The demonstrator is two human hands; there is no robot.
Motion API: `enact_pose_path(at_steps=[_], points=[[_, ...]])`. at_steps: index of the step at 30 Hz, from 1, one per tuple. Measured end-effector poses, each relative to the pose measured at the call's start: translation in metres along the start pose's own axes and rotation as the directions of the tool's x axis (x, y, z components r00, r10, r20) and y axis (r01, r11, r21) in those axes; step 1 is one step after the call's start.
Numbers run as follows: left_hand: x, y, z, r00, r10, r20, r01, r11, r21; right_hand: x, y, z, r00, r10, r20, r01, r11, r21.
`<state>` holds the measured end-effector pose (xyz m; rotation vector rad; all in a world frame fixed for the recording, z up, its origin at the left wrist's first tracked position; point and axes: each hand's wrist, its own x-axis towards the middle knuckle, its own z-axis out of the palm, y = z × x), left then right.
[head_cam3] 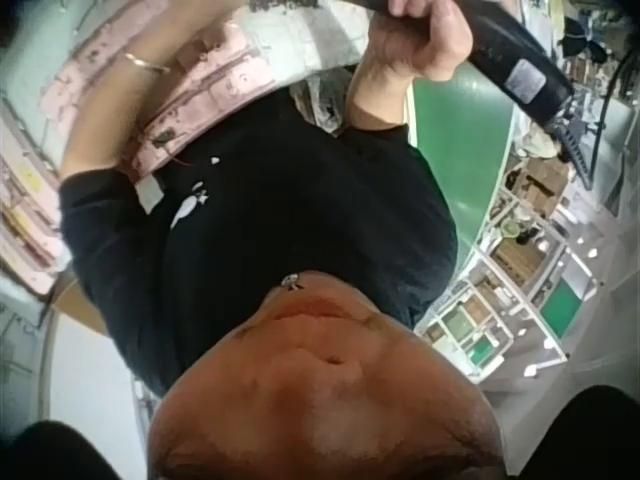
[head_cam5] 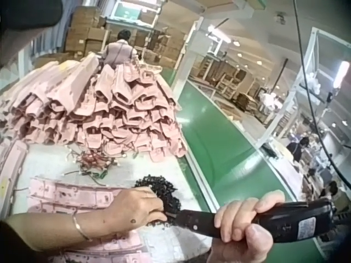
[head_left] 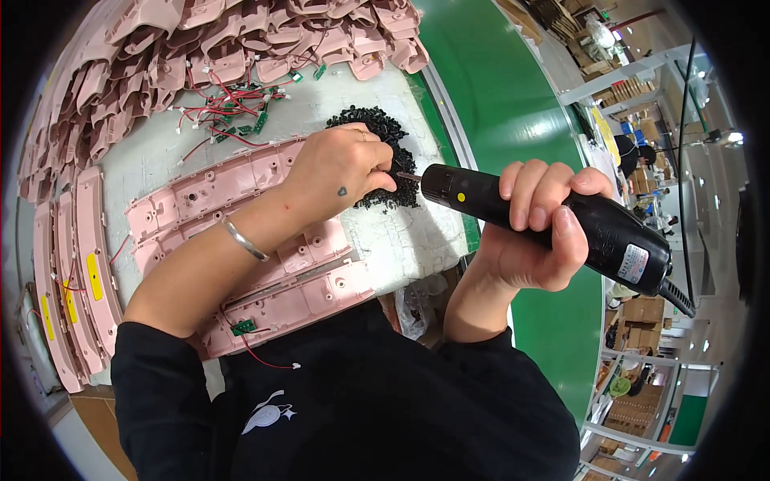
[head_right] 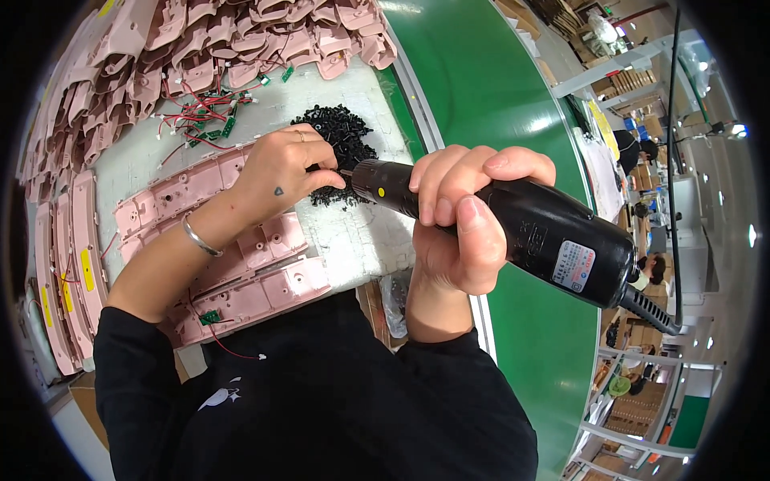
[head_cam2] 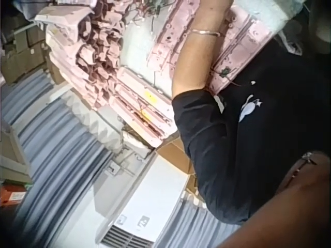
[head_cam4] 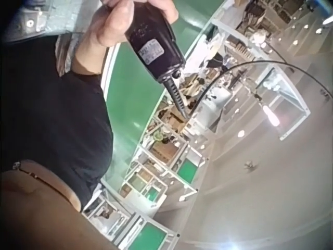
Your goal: Mounting circuit boards into plastic housings and fastening them with an electric screwdriver.
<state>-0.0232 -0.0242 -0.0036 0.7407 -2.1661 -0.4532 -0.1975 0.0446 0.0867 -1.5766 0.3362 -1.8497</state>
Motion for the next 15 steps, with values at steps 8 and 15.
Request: enact_pose_path(at_steps=[8, 15], points=[[0.005, -0.005, 0.003, 0.994, 0.084, -0.067, -0.081, 0.996, 0.042, 0.001, 0.002, 0.000, 0.999, -0.017, -0.048, 0.019, 0.999, 0.045], [0.000, 0.008, -0.006, 0.990, 0.093, -0.110, -0.088, 0.995, 0.046, 0.003, -0.003, 0.002, 0.999, -0.047, -0.025, 0.048, 0.997, 0.062]])
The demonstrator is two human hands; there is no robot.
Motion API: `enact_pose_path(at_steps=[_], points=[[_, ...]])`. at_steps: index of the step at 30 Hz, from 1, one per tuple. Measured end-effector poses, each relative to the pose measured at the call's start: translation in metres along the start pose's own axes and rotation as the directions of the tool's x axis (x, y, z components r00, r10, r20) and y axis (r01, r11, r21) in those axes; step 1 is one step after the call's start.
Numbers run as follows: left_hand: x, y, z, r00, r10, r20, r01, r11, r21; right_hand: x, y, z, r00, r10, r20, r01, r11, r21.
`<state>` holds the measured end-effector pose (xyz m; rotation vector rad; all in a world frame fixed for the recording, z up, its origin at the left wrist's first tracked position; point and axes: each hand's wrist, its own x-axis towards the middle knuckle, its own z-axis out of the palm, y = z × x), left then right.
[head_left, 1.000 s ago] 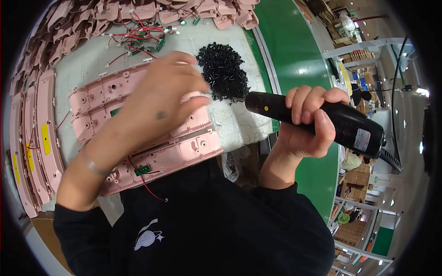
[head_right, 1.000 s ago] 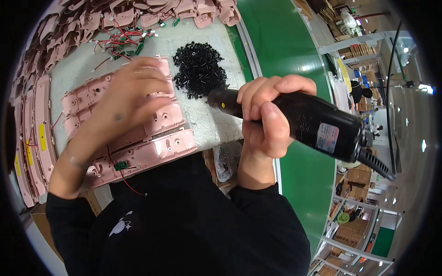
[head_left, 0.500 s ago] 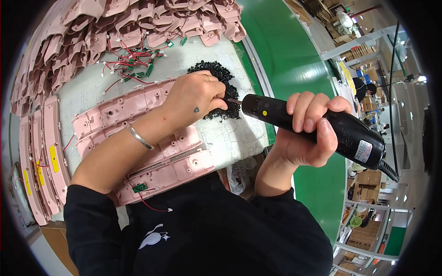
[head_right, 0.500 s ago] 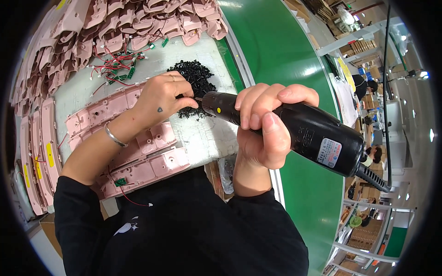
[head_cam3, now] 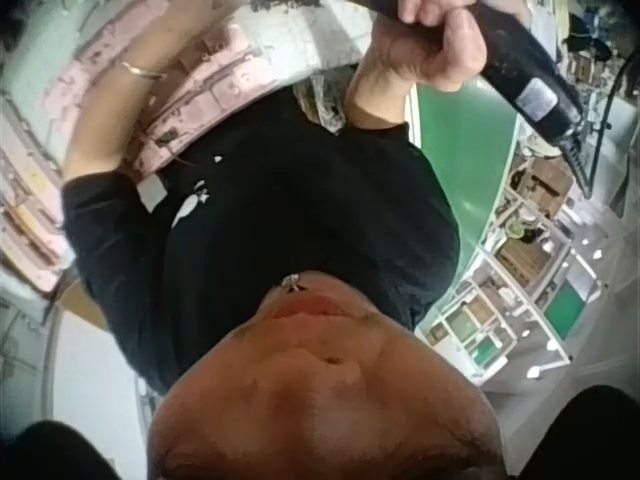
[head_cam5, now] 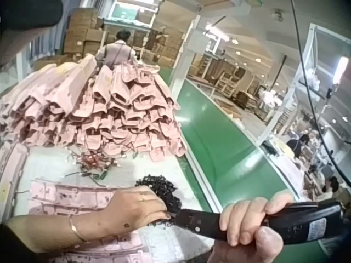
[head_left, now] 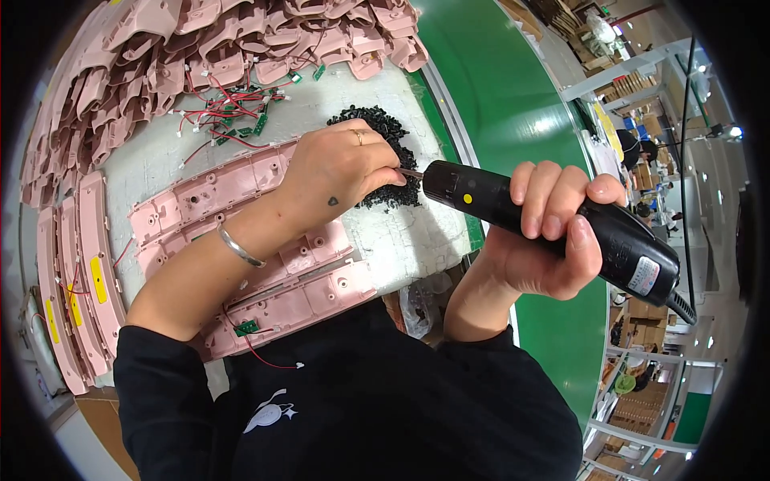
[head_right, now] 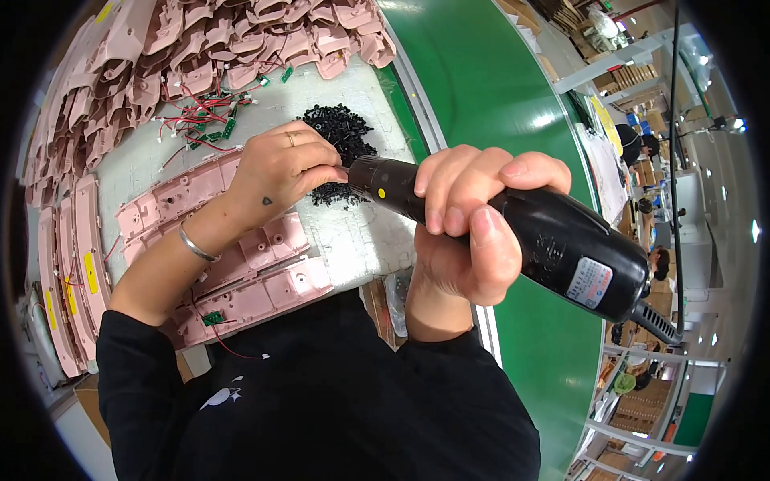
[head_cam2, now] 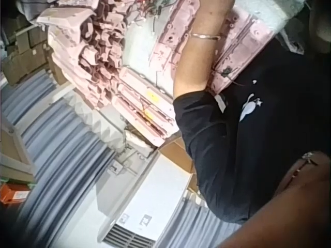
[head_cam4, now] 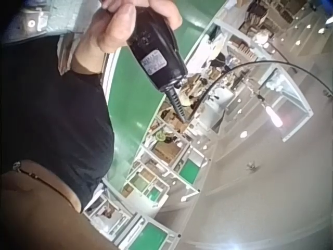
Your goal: Mounting circuit boards into plastic housings and fastening them with an electric screwdriver.
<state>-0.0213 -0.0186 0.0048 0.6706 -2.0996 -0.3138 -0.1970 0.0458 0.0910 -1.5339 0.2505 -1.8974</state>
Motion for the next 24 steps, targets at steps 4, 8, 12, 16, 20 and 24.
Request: enact_pose_path(at_steps=[4, 8, 12, 16, 20, 24], points=[[-0.005, 0.004, -0.005, 0.997, -0.001, -0.072, -0.004, 0.998, -0.064, 0.002, -0.008, 0.003, 0.989, 0.032, 0.144, -0.038, 0.999, 0.037], [-0.009, 0.009, -0.008, 0.989, -0.042, -0.141, 0.018, 0.986, -0.168, 0.003, -0.017, 0.009, 0.986, 0.042, 0.161, -0.049, 0.998, 0.043], [-0.016, 0.012, -0.016, 0.981, -0.070, -0.181, 0.020, 0.964, -0.265, 0.004, -0.022, 0.018, 0.987, 0.062, 0.147, -0.076, 0.993, 0.092], [-0.026, 0.016, -0.030, 0.978, -0.057, -0.201, -0.010, 0.948, -0.317, 0.005, -0.022, 0.034, 0.984, 0.070, 0.165, -0.093, 0.986, 0.141], [-0.039, 0.027, -0.052, 0.984, -0.052, -0.168, -0.006, 0.944, -0.329, 0.004, -0.024, 0.058, 0.983, 0.033, 0.179, -0.066, 0.981, 0.182], [-0.061, 0.027, -0.083, 0.989, -0.127, -0.070, 0.110, 0.971, -0.213, -0.003, -0.005, 0.082, 0.967, 0.055, 0.248, -0.096, 0.983, 0.156]])
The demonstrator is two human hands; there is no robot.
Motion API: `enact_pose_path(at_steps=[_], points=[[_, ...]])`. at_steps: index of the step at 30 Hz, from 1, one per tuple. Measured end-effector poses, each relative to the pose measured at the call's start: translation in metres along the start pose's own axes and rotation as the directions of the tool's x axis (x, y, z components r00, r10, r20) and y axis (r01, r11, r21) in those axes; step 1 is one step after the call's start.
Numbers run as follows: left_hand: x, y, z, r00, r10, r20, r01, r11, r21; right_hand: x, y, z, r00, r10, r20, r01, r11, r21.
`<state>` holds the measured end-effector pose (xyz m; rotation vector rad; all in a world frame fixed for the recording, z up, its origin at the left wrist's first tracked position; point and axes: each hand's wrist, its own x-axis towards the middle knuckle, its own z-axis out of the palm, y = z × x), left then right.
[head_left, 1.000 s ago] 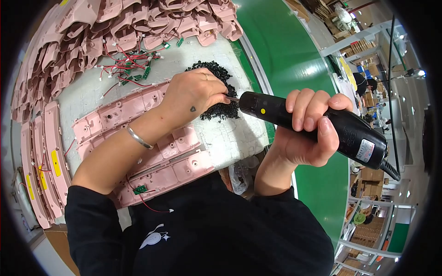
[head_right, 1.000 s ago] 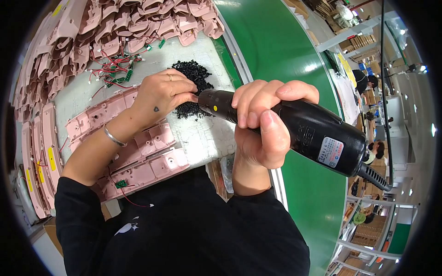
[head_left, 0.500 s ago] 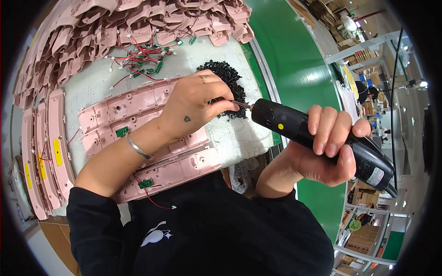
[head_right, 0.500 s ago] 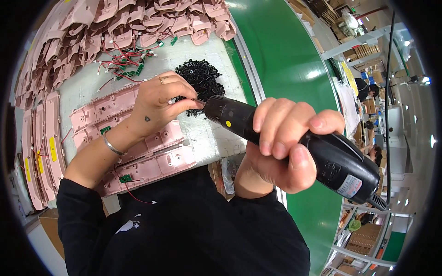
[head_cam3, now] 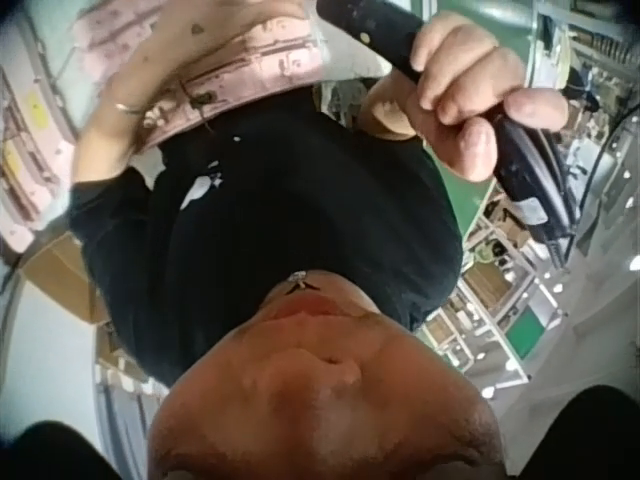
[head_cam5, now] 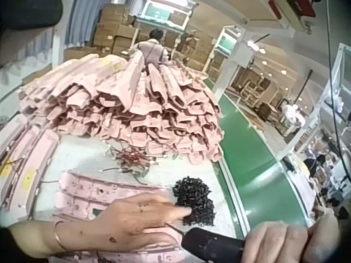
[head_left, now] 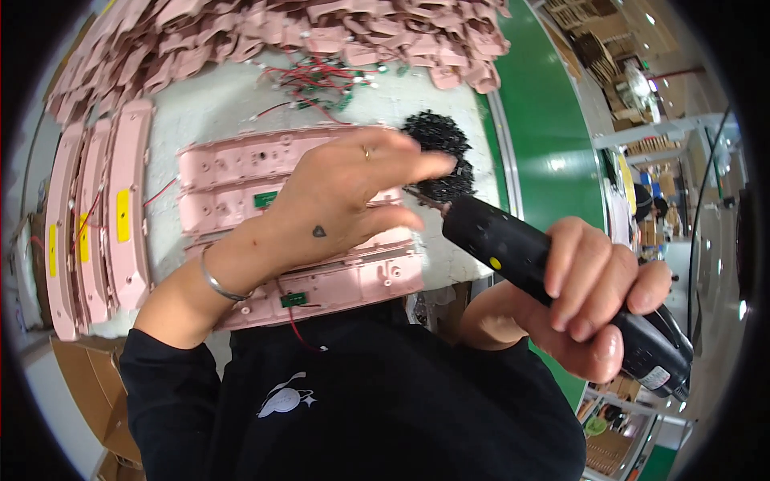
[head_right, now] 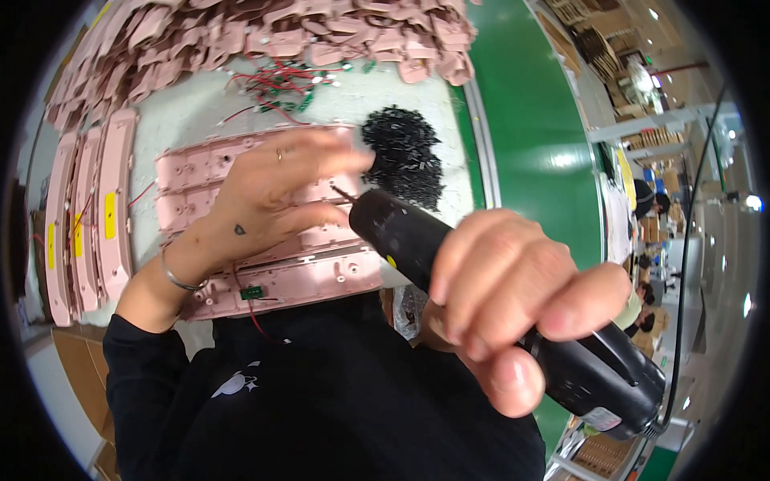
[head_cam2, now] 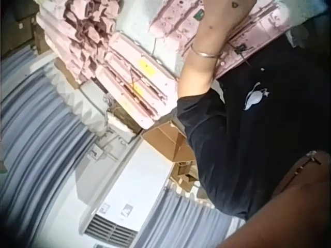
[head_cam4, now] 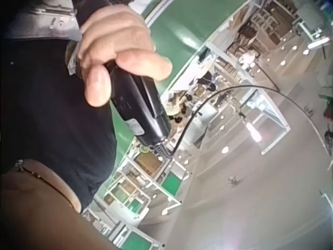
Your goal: Mounting circuit boards into plastic housings and fastening them with an electric screwdriver.
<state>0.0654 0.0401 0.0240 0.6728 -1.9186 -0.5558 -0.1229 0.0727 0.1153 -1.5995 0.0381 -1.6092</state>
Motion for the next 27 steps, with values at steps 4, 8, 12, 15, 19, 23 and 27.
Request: enact_pose_path(at_steps=[4, 8, 12, 15, 19, 23, 27], points=[[-0.026, -0.008, -0.056, 0.948, -0.245, -0.203, 0.247, 0.969, -0.014, -0.003, 0.035, 0.014, 0.987, 0.109, 0.121, -0.100, 0.992, -0.075], [-0.075, -0.025, -0.087, 0.886, -0.393, -0.246, 0.461, 0.798, 0.387, -0.009, 0.076, 0.049, 0.975, 0.164, 0.152, -0.178, 0.981, 0.079], [-0.095, -0.024, -0.080, 0.901, -0.396, -0.179, 0.432, 0.776, 0.459, -0.016, 0.101, 0.068, 0.937, 0.278, 0.210, -0.295, 0.954, 0.052], [-0.098, -0.027, -0.077, 0.895, -0.407, -0.183, 0.444, 0.771, 0.456, -0.019, 0.107, 0.067, 0.918, 0.318, 0.238, -0.360, 0.918, 0.164], [-0.101, -0.028, -0.078, 0.891, -0.423, -0.164, 0.450, 0.782, 0.430, -0.021, 0.110, 0.073, 0.913, 0.322, 0.252, -0.368, 0.914, 0.167], [-0.103, -0.027, -0.077, 0.894, -0.415, -0.169, 0.447, 0.796, 0.408, -0.018, 0.111, 0.084, 0.909, 0.349, 0.229, -0.358, 0.934, -0.005], [-0.106, -0.030, -0.070, 0.885, -0.395, -0.245, 0.463, 0.794, 0.393, -0.015, 0.115, 0.086, 0.861, 0.305, 0.408, -0.305, 0.950, -0.066]])
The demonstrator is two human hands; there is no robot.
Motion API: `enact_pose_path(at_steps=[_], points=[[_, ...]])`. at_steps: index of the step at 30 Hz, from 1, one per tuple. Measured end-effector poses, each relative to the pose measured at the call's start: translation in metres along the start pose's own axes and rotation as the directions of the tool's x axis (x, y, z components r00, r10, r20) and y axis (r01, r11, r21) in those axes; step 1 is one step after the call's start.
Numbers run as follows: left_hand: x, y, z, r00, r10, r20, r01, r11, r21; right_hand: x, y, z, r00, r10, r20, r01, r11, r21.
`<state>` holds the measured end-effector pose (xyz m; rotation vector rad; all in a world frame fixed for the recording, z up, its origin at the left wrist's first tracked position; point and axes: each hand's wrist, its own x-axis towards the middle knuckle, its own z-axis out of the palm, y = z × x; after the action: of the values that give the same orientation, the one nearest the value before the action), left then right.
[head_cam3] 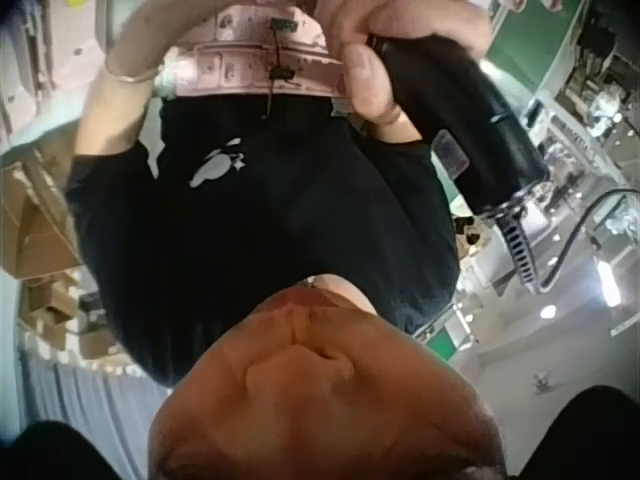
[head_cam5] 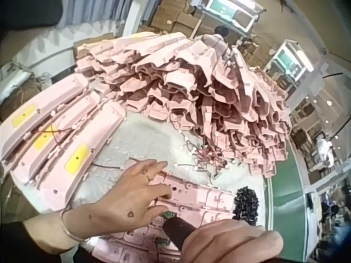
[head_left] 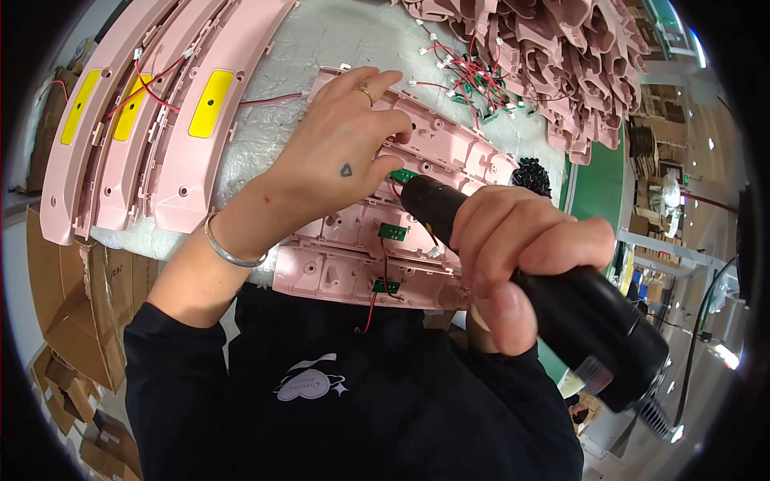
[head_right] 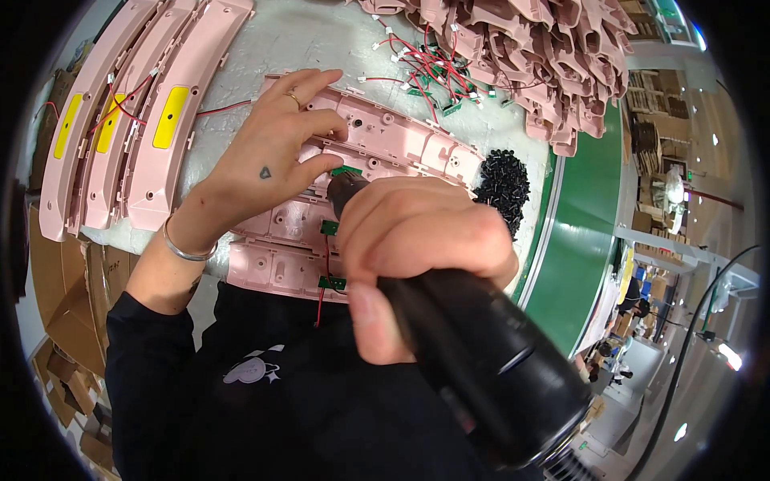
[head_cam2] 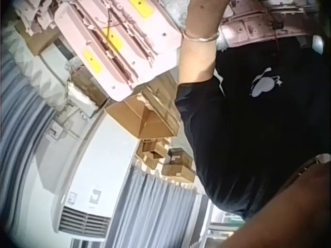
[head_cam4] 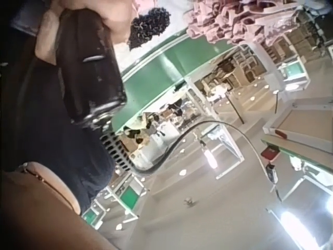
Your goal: Mounting circuit boards into plastic housings and fastening them with an electric screwdriver.
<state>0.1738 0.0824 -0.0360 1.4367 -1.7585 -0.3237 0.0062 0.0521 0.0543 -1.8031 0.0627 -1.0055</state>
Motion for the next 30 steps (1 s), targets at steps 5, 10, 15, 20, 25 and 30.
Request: enact_pose_path(at_steps=[5, 10, 15, 20, 25, 30], points=[[-0.001, -0.003, 0.001, 1.000, -0.018, -0.023, 0.018, 1.000, 0.012, 0.007, 0.005, 0.006, 0.999, 0.015, 0.045, -0.014, 1.000, -0.021], [-0.002, -0.001, -0.003, 1.000, 0.002, 0.006, -0.002, 1.000, -0.025, 0.006, 0.001, 0.014, 0.990, 0.093, -0.103, -0.092, 0.996, 0.010], [-0.004, -0.004, 0.001, 1.000, 0.026, -0.006, -0.027, 0.999, -0.017, 0.003, 0.000, 0.014, 0.977, 0.109, -0.183, -0.100, 0.994, 0.053], [0.005, -0.003, 0.003, 0.994, 0.075, 0.077, -0.072, 0.997, -0.036, -0.004, -0.041, -0.042, 0.986, -0.044, -0.164, 0.065, 0.990, 0.126], [0.001, 0.005, -0.007, 0.986, -0.091, 0.138, 0.102, 0.992, -0.071, -0.041, -0.062, -0.087, 0.886, -0.112, -0.450, 0.046, 0.987, -0.155], [0.010, 0.006, -0.009, 0.984, -0.014, 0.179, 0.002, 0.998, 0.066, -0.091, -0.070, -0.106, 0.684, -0.065, -0.727, -0.174, 0.953, -0.249]])
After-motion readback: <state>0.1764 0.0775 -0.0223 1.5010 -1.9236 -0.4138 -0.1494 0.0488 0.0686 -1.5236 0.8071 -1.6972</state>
